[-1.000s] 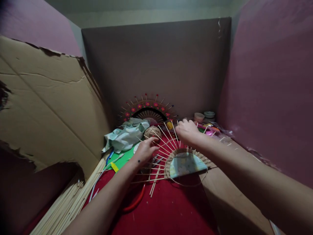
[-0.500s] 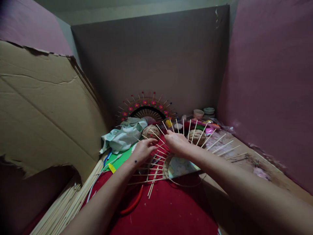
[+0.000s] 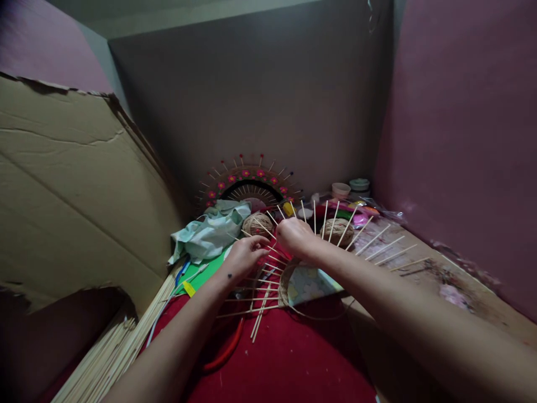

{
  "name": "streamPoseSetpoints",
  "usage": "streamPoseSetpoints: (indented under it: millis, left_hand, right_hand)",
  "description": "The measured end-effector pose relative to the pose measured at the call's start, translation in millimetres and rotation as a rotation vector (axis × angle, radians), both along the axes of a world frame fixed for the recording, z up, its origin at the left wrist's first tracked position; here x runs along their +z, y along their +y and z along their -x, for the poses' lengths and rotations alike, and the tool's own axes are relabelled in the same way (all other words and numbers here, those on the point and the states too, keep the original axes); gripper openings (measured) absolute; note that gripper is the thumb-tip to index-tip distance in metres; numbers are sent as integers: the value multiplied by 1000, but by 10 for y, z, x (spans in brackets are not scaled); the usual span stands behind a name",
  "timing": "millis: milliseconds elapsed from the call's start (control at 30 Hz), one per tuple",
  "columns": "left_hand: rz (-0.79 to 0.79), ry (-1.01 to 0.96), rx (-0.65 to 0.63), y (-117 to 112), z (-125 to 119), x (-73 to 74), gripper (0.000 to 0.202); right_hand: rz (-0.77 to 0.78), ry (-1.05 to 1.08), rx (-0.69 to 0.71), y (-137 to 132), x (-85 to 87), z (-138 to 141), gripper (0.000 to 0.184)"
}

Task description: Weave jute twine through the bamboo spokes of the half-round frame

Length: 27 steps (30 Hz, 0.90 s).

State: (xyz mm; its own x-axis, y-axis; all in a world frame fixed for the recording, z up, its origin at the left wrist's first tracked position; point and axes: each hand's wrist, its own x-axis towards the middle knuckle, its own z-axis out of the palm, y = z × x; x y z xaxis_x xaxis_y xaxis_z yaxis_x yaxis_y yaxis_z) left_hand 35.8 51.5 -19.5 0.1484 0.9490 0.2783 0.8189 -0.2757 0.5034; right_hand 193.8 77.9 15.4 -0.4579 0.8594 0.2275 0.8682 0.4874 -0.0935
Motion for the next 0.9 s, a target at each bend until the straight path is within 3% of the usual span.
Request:
streamPoseSetpoints:
  millis: [600, 900]
  left_hand:
    - [7, 2, -7, -10, -7, 14, 23]
    - [17, 26, 19, -10, -8, 25, 23]
  right_hand:
    - [199, 127, -27, 167, 38, -5, 22]
    - [213, 181, -49, 160, -5, 30, 19]
